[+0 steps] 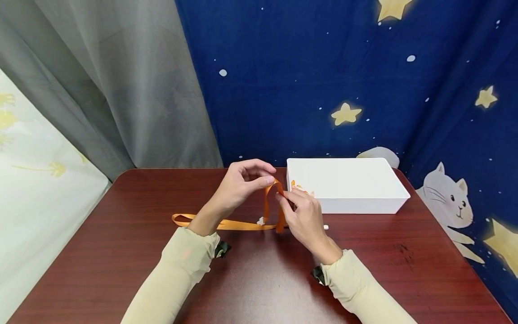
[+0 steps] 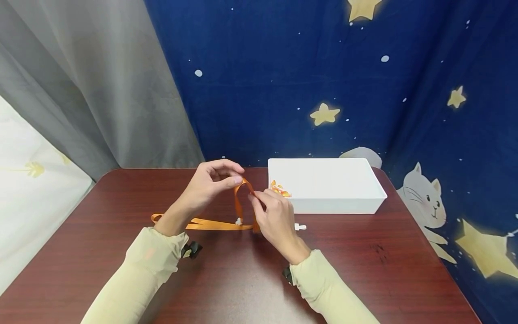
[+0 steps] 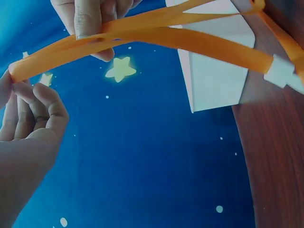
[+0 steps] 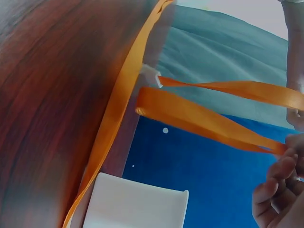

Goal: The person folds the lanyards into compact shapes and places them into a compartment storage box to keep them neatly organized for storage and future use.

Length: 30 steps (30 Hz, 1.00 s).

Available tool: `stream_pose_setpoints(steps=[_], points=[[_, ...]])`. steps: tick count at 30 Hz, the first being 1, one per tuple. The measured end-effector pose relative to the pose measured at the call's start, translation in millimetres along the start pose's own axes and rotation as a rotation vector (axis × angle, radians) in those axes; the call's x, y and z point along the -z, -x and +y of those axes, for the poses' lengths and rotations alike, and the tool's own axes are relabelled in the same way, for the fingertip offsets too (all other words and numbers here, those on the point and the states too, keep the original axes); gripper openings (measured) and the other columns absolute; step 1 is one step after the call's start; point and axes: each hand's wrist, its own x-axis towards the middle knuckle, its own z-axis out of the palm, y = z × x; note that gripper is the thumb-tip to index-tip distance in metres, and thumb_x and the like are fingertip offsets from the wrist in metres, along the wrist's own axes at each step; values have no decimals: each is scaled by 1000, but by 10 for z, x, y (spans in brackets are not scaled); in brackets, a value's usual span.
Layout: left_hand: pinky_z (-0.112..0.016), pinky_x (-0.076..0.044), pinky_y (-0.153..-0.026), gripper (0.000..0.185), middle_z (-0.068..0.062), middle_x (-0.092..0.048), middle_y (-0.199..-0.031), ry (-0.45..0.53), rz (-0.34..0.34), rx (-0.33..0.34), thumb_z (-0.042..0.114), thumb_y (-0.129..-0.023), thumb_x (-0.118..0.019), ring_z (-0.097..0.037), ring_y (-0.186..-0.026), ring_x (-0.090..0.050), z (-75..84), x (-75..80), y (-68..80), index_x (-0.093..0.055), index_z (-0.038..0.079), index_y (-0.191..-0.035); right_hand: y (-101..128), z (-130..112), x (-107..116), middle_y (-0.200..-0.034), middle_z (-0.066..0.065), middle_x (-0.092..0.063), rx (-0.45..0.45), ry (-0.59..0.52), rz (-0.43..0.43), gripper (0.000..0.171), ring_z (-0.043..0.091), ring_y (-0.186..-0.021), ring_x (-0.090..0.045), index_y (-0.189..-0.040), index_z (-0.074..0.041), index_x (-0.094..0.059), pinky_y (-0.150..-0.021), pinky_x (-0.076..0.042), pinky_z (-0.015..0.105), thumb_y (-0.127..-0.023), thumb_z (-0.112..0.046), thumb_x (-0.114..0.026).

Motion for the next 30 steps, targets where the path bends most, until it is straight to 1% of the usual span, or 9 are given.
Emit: stream_pose_setpoints(steps=[7,13,18,21,25,27,30], points=[[-28,-52,-68,17,-5,-71,-82,7,47,-63,1,-89,-72,-21,-71,-61,84,-55,-45,-68,-4,-105,-76,-24,8,-63,-3,-57,-52,-76,-5,10,9,-55,-44,-87,-5,-77,-47,-33,24,-92,-11,-72],[-28,-49,-64,16,-5,-69,-79,8,94,-102,0,-88,-73,-24,-68,-58,142,-107,-84,-69,-2,-103,-114,-45,5,-65,-2,-59,-45,-102,4,11,10,-56,-46,-86,-4,-77,-47,-35,23,-92,-11,-71],[-26,-45,-61,16,-5,-69,-77,-8,138,-157,0,-87,-74,-22,-66,-56,177,-128,-127,-69,-2,-101,-133,-58,9,-71,2,-68,-54,-142,-27,12,12,-58,-51,-88,-3,-77,-50,-40,24,-93,-10,-70],[-25,-46,-61,15,-4,-70,-77,-20,167,-191,0,-86,-74,-24,-66,-57,193,-138,-143,-69,-2,-101,-139,-75,14,-68,3,-68,-83,-178,-54,15,11,-56,-51,-86,-4,-76,-49,-40,23,-95,-11,-68],[-24,-48,-61,15,-3,-72,-78,-29,205,-217,-1,-86,-75,-25,-67,-60,209,-157,-152,-68,-3,-99,-136,-96,12,-60,2,-61,-104,-213,-77,22,9,-51,-47,-77,-5,-71,-44,-36,22,-97,-11,-65],[-24,-49,-62,15,-3,-72,-78,-27,220,-221,-2,-86,-75,-23,-67,-61,209,-167,-161,-68,-5,-99,-131,-105,8,-60,2,-60,-103,-225,-75,23,8,-51,-48,-76,-4,-70,-44,-36,21,-97,-8,-64],[-24,-49,-61,17,-2,-72,-77,-20,247,-228,-2,-85,-75,-20,-67,-61,211,-184,-173,-66,-9,-98,-120,-118,1,-61,0,-61,-103,-242,-65,21,7,-52,-51,-77,-2,-71,-46,-40,21,-96,-5,-63]])
